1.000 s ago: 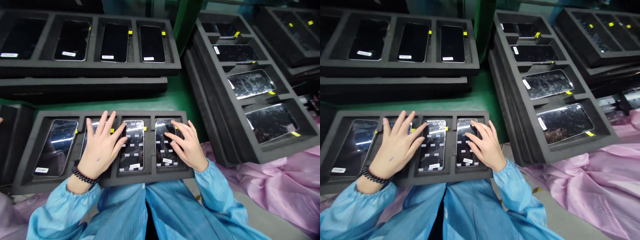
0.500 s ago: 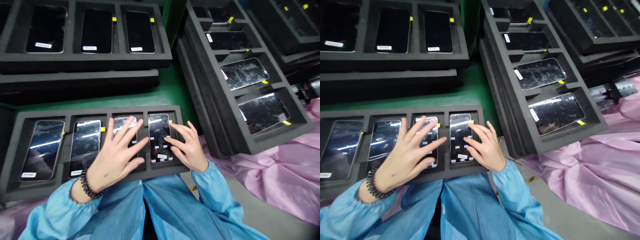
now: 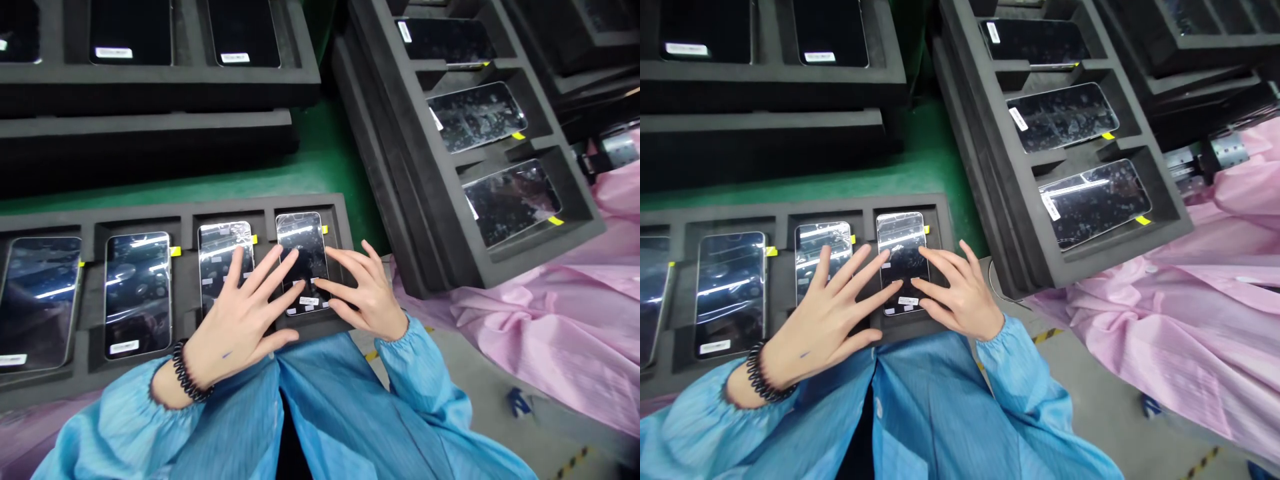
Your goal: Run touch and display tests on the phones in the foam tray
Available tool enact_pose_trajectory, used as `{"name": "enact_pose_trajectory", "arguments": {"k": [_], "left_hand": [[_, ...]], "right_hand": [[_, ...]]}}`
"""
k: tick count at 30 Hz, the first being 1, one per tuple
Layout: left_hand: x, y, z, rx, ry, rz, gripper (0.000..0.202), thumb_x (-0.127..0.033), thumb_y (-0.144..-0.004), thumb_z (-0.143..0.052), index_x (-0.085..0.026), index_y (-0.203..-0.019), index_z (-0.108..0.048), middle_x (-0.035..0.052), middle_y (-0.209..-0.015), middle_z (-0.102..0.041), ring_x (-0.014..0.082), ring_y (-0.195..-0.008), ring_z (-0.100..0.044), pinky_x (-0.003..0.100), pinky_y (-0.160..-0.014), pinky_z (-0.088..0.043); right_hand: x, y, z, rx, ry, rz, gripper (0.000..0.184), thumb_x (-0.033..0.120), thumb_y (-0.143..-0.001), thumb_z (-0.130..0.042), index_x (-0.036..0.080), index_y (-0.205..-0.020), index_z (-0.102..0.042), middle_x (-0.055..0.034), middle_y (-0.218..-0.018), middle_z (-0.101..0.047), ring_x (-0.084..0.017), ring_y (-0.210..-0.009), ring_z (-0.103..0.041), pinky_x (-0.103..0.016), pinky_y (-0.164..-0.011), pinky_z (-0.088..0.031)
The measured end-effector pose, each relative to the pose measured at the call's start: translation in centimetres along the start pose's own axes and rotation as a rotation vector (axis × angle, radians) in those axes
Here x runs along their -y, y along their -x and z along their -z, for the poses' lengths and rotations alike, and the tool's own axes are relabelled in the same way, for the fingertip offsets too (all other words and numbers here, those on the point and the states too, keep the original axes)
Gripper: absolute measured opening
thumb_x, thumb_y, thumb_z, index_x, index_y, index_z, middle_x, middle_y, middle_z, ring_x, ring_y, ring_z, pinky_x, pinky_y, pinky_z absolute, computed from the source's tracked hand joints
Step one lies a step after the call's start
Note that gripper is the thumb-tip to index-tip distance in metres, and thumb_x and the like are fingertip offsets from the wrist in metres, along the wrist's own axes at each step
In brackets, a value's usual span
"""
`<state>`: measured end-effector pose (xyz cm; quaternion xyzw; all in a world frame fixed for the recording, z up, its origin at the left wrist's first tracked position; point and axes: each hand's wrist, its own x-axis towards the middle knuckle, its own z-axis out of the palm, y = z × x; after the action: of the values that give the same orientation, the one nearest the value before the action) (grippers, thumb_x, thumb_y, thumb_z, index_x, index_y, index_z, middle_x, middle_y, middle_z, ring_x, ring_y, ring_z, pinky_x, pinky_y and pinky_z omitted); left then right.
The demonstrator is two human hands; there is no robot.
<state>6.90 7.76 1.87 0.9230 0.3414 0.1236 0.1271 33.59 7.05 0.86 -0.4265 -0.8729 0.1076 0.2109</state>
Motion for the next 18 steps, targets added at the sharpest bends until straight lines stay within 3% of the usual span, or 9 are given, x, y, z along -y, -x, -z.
{"name": "enact_pose_trajectory", "arguments": {"k": [3,6,10,14,16,18], "left_hand": [[-0.1,0.2,-0.2,0.012,0.011,0.009,0.06,-0.06,-0.096,-0.045,-0.021,-0.14,-0.056,0.0152,-0.167,-0.025,0.0307,-0.16,-0.007,0.058,-0.128,0.007],[-0.1,0.7,-0.2,-0.005,0.033,-0.104,0.066,-0.067,-0.093,-0.046,-0.019,-0.138,-0.057,0.0158,-0.168,-0.024,0.0316,-0.16,-0.005,0.061,-0.127,0.007],[-0.1,1.4,-0.3,0.006,0.084,-0.158,0.059,-0.064,-0.095,-0.045,-0.018,-0.128,-0.065,0.0144,-0.164,-0.033,0.0301,-0.16,-0.01,0.061,-0.128,0.005],[0.0,1.7,-0.2,-0.032,0.091,-0.203,0.063,-0.064,-0.098,-0.036,-0.017,-0.13,-0.062,0.0167,-0.162,-0.036,0.0295,-0.16,-0.012,0.063,-0.128,0.004],[0.1,1.6,0.1,-0.073,0.079,-0.189,0.065,-0.064,-0.099,-0.03,-0.016,-0.132,-0.06,0.0172,-0.164,-0.032,0.0306,-0.159,-0.013,0.064,-0.128,0.002],[0.3,1.3,0.2,-0.086,0.048,-0.092,0.064,-0.061,-0.1,-0.029,-0.017,-0.138,-0.055,0.0158,-0.168,-0.023,0.033,-0.159,-0.012,0.064,-0.128,0.002]], "right_hand": [[0.1,0.3,0.1,0.028,-0.026,0.014,0.027,0.031,-0.1,-0.053,0.023,-0.115,-0.074,-0.0137,-0.151,-0.054,-0.027,-0.137,-0.049,-0.06,-0.123,-0.025],[0.1,0.9,0.5,0.022,-0.096,0.076,0.025,0.033,-0.099,-0.054,0.025,-0.109,-0.075,-0.0107,-0.151,-0.056,-0.026,-0.136,-0.051,-0.059,-0.123,-0.026],[0.2,1.6,0.9,0.046,-0.082,0.122,0.022,0.029,-0.098,-0.054,0.025,-0.101,-0.075,-0.008,-0.143,-0.064,-0.023,-0.131,-0.055,-0.055,-0.123,-0.03],[0.5,1.3,0.4,0.043,-0.096,0.161,0.024,0.032,-0.099,-0.052,0.025,-0.103,-0.075,-0.0096,-0.142,-0.064,-0.022,-0.132,-0.055,-0.055,-0.122,-0.031],[0.7,1.0,0.1,0.071,-0.115,0.178,0.025,0.034,-0.099,-0.052,0.024,-0.107,-0.074,-0.011,-0.144,-0.062,-0.022,-0.132,-0.054,-0.055,-0.122,-0.03],[0.8,0.7,-0.1,0.097,-0.117,0.178,0.026,0.034,-0.1,-0.052,0.024,-0.108,-0.074,-0.0114,-0.146,-0.061,-0.022,-0.133,-0.054,-0.056,-0.121,-0.03]]}}
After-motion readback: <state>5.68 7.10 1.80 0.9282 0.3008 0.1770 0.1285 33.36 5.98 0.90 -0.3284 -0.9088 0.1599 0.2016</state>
